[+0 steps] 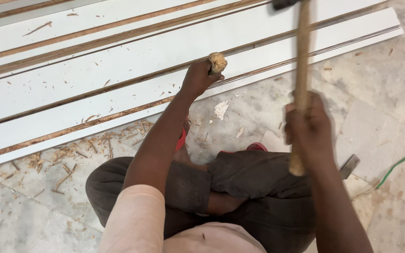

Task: The person sits on the floor and uses a hammer and chisel to carve a groove along the edge of a long white wooden plank. They repeatedly strike the chisel to remove wood and then scrape away the resulting shavings.

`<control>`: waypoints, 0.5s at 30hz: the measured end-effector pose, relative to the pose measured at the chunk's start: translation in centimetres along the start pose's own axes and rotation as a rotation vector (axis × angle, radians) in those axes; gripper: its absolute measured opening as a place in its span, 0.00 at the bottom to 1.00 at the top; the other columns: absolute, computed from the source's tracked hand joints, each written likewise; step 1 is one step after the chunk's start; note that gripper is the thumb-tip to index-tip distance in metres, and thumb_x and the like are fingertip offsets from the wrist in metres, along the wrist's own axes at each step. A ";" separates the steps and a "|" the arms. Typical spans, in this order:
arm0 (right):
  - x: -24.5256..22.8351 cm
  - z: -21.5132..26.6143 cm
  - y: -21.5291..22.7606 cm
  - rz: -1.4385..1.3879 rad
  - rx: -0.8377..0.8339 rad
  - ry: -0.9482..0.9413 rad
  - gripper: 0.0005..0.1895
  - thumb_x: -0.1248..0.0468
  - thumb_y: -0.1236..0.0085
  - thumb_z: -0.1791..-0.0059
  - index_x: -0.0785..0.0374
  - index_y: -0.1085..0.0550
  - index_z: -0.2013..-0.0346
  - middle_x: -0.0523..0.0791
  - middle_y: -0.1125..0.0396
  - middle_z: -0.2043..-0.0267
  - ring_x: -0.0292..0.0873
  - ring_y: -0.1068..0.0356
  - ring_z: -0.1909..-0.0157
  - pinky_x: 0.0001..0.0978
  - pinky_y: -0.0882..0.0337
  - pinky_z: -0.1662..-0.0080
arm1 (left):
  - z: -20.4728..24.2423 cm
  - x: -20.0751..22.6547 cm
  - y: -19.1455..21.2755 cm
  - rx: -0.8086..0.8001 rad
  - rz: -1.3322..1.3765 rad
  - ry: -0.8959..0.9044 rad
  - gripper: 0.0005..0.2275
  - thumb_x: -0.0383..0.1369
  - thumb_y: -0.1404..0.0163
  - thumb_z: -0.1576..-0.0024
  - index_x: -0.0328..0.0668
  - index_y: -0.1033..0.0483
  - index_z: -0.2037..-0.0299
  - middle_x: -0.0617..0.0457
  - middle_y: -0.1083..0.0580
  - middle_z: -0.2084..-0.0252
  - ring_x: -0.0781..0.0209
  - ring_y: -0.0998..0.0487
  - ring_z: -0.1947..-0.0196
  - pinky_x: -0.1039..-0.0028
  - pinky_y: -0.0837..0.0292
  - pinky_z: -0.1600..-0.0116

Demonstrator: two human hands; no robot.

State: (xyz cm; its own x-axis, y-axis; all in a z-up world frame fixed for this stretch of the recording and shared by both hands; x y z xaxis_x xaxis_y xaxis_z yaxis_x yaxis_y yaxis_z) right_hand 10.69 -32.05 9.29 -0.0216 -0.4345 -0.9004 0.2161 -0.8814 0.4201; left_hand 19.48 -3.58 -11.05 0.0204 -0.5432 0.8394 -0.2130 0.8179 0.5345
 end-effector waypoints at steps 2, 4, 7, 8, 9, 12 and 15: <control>-2.5 0.4 1.7 -0.045 0.062 0.244 0.11 0.70 0.54 0.42 0.67 0.38 0.44 0.41 0.38 0.70 0.33 0.39 0.77 0.27 0.35 0.75 | -0.3 0.0 -0.1 -0.005 0.005 -0.046 0.17 0.41 0.35 0.49 0.34 0.22 0.60 0.44 0.20 0.66 0.51 0.18 0.66 0.63 0.26 0.58; -3.1 0.7 2.1 -0.145 0.081 0.315 0.11 0.71 0.56 0.41 0.67 0.39 0.43 0.41 0.38 0.68 0.33 0.39 0.76 0.26 0.34 0.72 | -0.5 0.7 -0.3 -0.003 0.025 -0.110 0.16 0.38 0.36 0.50 0.35 0.22 0.59 0.46 0.19 0.65 0.52 0.17 0.63 0.63 0.25 0.57; -1.4 0.3 2.2 -0.207 0.102 0.302 0.12 0.72 0.57 0.42 0.66 0.39 0.44 0.41 0.38 0.68 0.32 0.39 0.76 0.26 0.33 0.72 | -0.7 1.4 0.0 0.000 0.057 -0.018 0.15 0.37 0.36 0.48 0.34 0.22 0.58 0.45 0.19 0.65 0.52 0.17 0.63 0.63 0.26 0.56; -0.4 0.0 1.9 -0.215 0.109 0.273 0.11 0.72 0.58 0.43 0.66 0.38 0.44 0.41 0.38 0.68 0.32 0.39 0.76 0.26 0.33 0.73 | -0.8 1.7 0.2 -0.001 0.103 0.016 0.15 0.38 0.37 0.47 0.34 0.22 0.58 0.45 0.19 0.65 0.53 0.17 0.64 0.64 0.25 0.56; 0.8 -0.4 1.5 -0.206 0.109 0.227 0.11 0.71 0.56 0.42 0.66 0.38 0.45 0.42 0.38 0.70 0.32 0.39 0.77 0.26 0.34 0.74 | -1.0 1.9 0.3 -0.001 0.149 0.051 0.15 0.38 0.37 0.46 0.34 0.23 0.57 0.45 0.19 0.65 0.53 0.17 0.65 0.64 0.25 0.57; 4.3 -1.4 0.1 -0.194 0.091 0.102 0.11 0.69 0.54 0.42 0.67 0.37 0.45 0.42 0.38 0.72 0.32 0.40 0.79 0.26 0.34 0.76 | -0.9 2.5 0.2 0.015 0.171 0.002 0.16 0.38 0.37 0.46 0.34 0.23 0.56 0.46 0.19 0.65 0.56 0.16 0.64 0.66 0.24 0.57; 6.7 -1.7 -0.9 -0.229 0.046 0.018 0.14 0.68 0.53 0.44 0.67 0.37 0.44 0.41 0.38 0.72 0.32 0.39 0.80 0.27 0.34 0.76 | -0.9 2.3 -0.1 0.023 0.076 -0.013 0.16 0.38 0.36 0.47 0.33 0.23 0.58 0.46 0.20 0.66 0.56 0.18 0.66 0.65 0.26 0.58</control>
State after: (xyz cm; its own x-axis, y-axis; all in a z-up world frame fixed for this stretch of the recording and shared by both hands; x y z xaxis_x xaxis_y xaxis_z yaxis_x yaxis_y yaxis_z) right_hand 12.02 -33.89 2.70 -0.0470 -0.2194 -0.9745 0.1631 -0.9642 0.2092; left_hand 20.44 -4.71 -9.10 -0.0095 -0.4820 0.8761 -0.2363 0.8524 0.4664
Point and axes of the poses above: each hand's wrist, its own z-axis away from the middle knuckle, its own y-axis out of the back of the hand, x = y × z, the point moved 3 cm from there along -z, towards the middle knuckle
